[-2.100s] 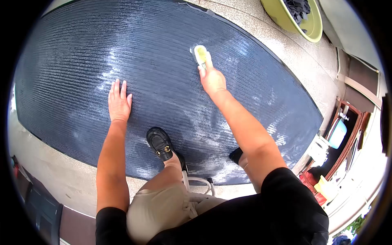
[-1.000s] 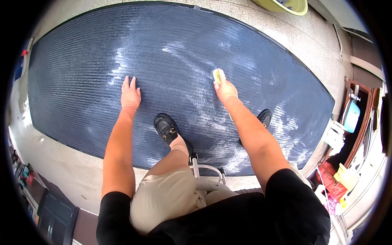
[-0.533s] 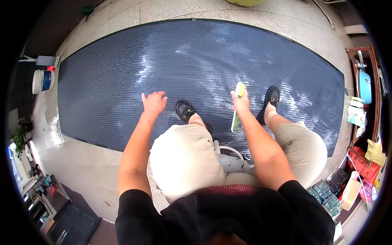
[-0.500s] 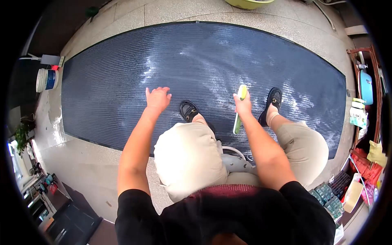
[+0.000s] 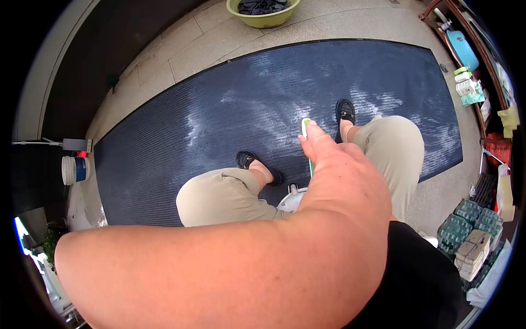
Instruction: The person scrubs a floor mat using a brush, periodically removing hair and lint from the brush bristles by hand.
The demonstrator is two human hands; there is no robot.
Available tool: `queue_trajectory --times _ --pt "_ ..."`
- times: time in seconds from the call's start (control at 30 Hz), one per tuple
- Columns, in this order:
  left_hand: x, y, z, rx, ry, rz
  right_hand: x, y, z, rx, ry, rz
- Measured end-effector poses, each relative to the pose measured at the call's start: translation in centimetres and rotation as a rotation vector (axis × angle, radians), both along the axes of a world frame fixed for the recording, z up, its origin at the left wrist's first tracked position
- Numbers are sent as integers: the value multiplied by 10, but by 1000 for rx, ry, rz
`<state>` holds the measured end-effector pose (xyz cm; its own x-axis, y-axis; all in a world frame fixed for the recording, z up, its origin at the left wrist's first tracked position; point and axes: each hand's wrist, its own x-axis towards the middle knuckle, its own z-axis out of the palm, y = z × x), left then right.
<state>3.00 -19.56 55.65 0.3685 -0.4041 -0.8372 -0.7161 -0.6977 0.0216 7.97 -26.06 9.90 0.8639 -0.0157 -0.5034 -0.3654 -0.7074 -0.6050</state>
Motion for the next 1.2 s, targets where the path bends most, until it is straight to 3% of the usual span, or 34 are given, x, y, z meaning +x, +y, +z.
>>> queue_trajectory --times 0.1,0.2,0.33,0.4,0.47,0.5,0.53,0.6,0.67,0.7,0.77,0.83,0.9,0.97,1.03,1.1,1.2 --pt "-34 -20 -9 24 -23 -193 -17 12 -15 -176 -149 124" --pt "-62 -24 -25 44 -110 -314 -21 10 18 -160 -90 265" --pt "-67 -7 -46 60 -250 -346 -25 5 15 -46 55 140" --pt "-42 13 -60 98 -288 -287 -20 -7 -28 17 46 59" --pt "21 62 -75 165 -161 -132 -26 -9 -41 -122 -83 125" --pt "55 92 -84 200 -90 -59 -22 -12 -39 -140 -7 169" --pt "75 131 -118 238 -283 171 -21 -9 -42 -169 -9 153" --pt "97 229 -184 251 -608 404 -9 0 -53 -251 50 141" --pt "93 302 -244 205 -648 631 7 10 -60 -254 120 199" --pt "89 329 -276 151 -547 772 19 16 -64 -244 163 264" --pt "71 363 -341 -74 -367 1121 39 31 -80 -240 193 303" --pt "61 372 -412 -182 -289 1224 57 46 -105 -233 108 315" --pt "50 376 -477 -628 -264 1742 78 62 -122 -245 94 296" --pt "70 343 -502 -931 -208 2160 90 81 -130 -245 67 277" --pt "89 314 -527 -1075 -142 2338 102 93 -135 -256 68 228" --pt "100 294 -556 -1110 -198 2368 99 116 -129 -238 96 176" --pt "108 284 -570 -1090 -322 2204 86 152 -133 -80 53 510"
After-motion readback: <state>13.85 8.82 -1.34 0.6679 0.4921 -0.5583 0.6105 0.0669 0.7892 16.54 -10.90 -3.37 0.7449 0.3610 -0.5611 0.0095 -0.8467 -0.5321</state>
